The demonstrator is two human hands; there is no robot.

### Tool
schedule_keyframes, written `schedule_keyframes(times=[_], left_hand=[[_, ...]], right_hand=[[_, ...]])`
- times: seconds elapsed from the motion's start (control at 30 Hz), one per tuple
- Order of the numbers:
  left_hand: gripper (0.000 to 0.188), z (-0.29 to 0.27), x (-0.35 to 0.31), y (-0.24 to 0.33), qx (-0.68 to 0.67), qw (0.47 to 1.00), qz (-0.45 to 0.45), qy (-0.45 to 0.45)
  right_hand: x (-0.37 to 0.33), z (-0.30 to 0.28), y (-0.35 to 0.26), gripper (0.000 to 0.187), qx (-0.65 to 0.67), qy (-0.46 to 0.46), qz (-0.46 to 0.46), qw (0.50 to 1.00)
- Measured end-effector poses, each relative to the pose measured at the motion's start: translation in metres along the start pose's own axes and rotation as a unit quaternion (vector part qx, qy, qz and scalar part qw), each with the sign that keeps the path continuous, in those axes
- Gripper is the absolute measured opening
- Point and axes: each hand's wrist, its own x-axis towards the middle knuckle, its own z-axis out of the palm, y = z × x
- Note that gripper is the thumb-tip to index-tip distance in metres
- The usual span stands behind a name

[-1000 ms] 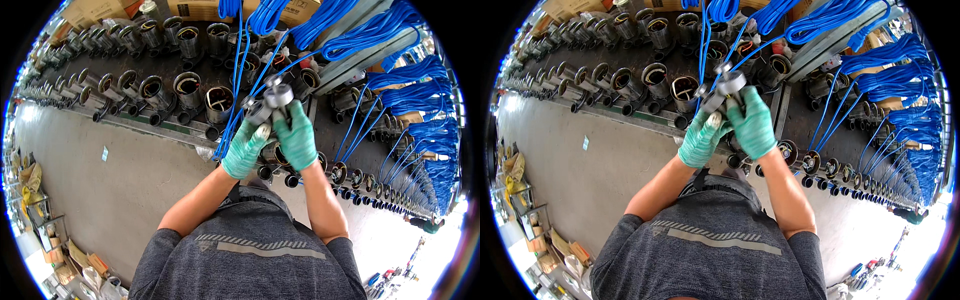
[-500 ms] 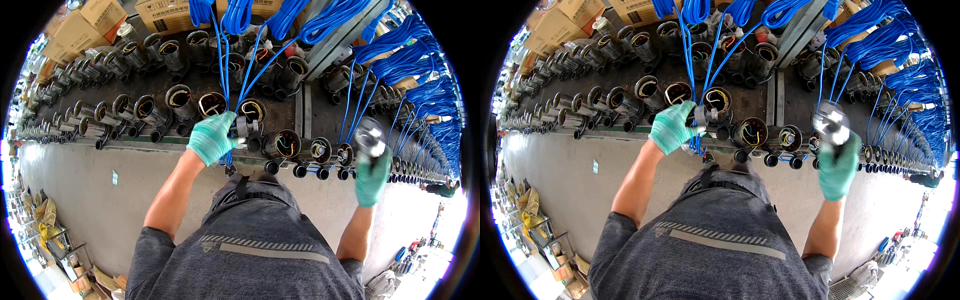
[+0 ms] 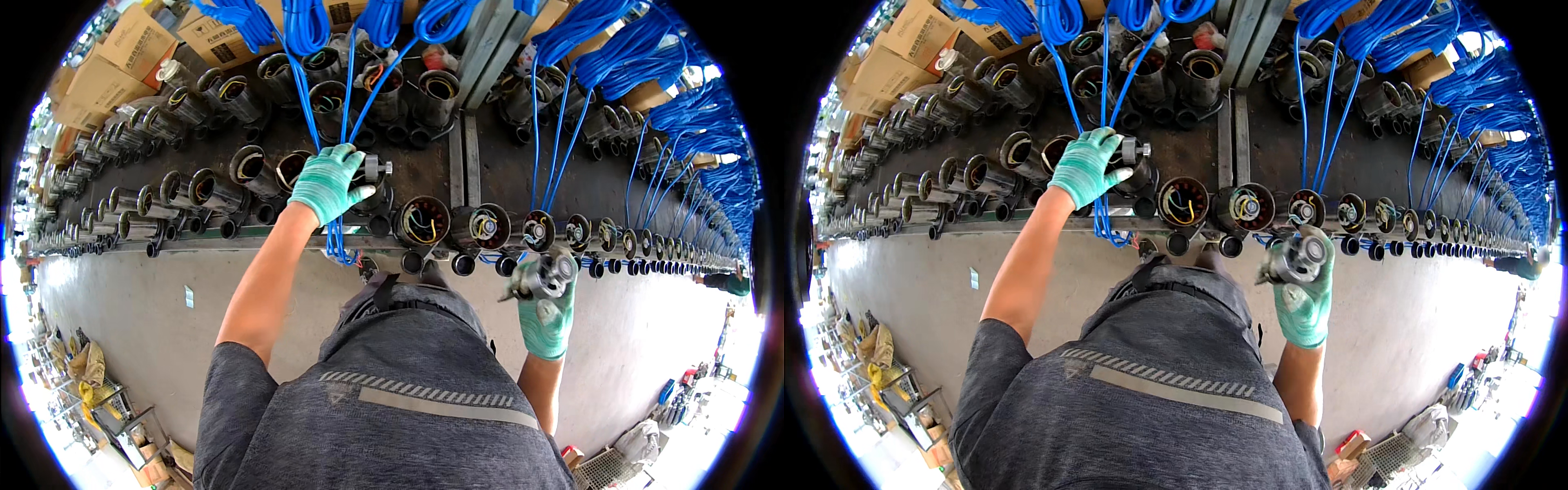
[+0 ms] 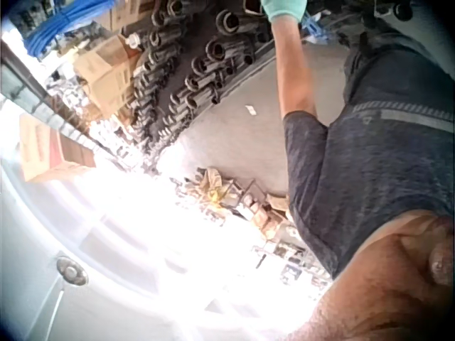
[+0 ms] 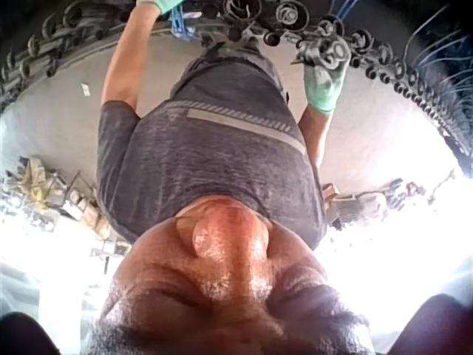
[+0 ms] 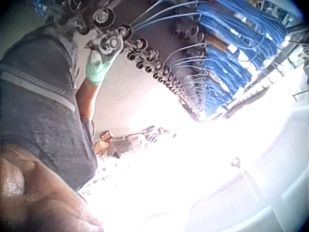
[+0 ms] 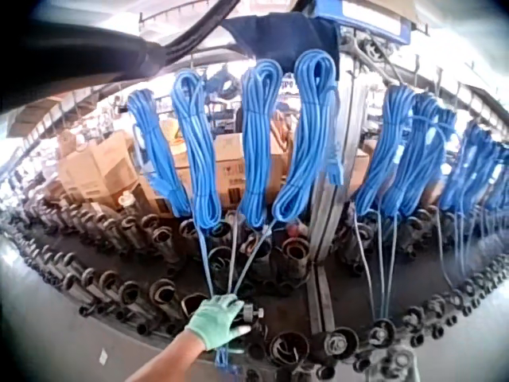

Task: The person picks up small metal components from a pile and inserts them into cylindrical housings arranged on a workbench. They use a wrench to tighten the components into place, repeating the process for multiple units.

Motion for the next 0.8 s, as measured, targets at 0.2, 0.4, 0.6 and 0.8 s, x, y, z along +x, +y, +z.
schedule_keyframes(times=[0.2, 0.4, 0.6, 0.8], left_hand=[[0.061, -0.004, -0.007, 0.030, -0.047, 0.991, 0.060, 0.115], [0.068, -0.016, 0.000, 0.115, -0.164, 0.966, 0.122, -0.157], [0.068, -0.017, 0.034, 0.149, -0.061, 0.935, 0.042, -0.346], [0.066, -0.023, 0.029, 0.143, -0.152, 0.926, 0.017, -0.345]], right_hand=[[0.019, -0.010, 0.005, 0.060, -0.198, 0.009, 0.028, 0.980], [0.034, -0.002, -0.009, 0.049, -0.277, -0.100, 0.009, 0.956], [0.043, -0.010, -0.006, 0.051, -0.343, -0.152, -0.061, 0.925], [0.042, -0.011, -0.012, 0.050, -0.453, -0.097, -0.133, 0.876]])
